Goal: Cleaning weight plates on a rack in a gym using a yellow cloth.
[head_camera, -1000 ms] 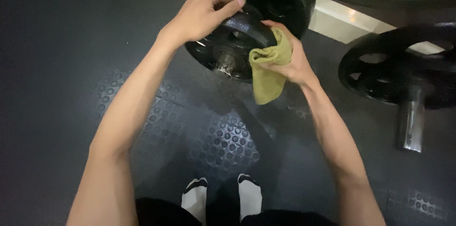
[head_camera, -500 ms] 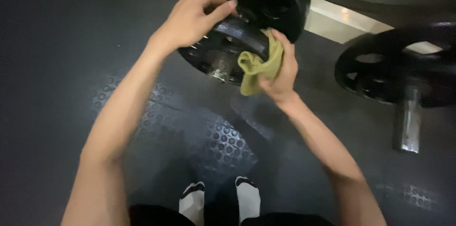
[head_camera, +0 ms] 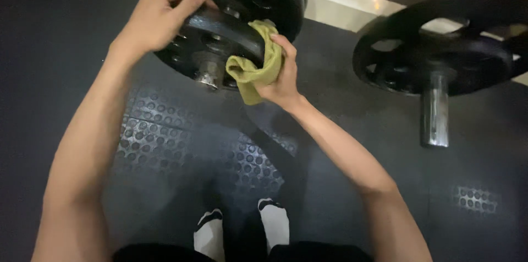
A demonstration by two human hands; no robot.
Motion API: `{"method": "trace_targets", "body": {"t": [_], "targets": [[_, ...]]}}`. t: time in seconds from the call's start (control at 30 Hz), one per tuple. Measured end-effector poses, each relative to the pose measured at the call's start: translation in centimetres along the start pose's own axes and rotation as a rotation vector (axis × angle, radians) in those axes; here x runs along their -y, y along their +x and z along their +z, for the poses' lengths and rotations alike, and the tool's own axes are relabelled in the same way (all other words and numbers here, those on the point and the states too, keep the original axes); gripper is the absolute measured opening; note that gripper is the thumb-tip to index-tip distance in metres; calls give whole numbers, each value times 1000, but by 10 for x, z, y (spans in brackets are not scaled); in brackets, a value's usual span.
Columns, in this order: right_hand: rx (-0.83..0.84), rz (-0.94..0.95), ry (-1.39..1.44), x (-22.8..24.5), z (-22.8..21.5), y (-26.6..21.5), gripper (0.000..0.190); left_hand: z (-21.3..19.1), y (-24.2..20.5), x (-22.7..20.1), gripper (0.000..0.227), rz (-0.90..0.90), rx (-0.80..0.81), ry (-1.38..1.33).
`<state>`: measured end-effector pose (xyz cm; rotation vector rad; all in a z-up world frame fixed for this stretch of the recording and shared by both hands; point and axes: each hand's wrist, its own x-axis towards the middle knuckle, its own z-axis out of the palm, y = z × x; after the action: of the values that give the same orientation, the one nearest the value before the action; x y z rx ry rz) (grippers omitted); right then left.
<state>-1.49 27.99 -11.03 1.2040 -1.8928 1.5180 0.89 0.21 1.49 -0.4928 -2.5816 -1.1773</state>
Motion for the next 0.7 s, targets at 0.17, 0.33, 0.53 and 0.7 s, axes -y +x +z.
{"method": "trace_targets", "body": {"t": [0.17, 0.33, 0.53, 0.7], "targets": [[41, 110, 137, -22, -3, -40, 103, 1, -4, 3, 42, 2, -18, 49], [44, 297, 137, -17, -6, -45, 102, 3, -3, 2, 42, -74, -2, 37], [143, 406, 328, -13, -17, -31, 83, 2, -8, -7, 41, -21, -3, 1], [268, 474, 449, -52, -15, -46, 59, 4, -4, -12, 41, -125, -8, -52]]}}
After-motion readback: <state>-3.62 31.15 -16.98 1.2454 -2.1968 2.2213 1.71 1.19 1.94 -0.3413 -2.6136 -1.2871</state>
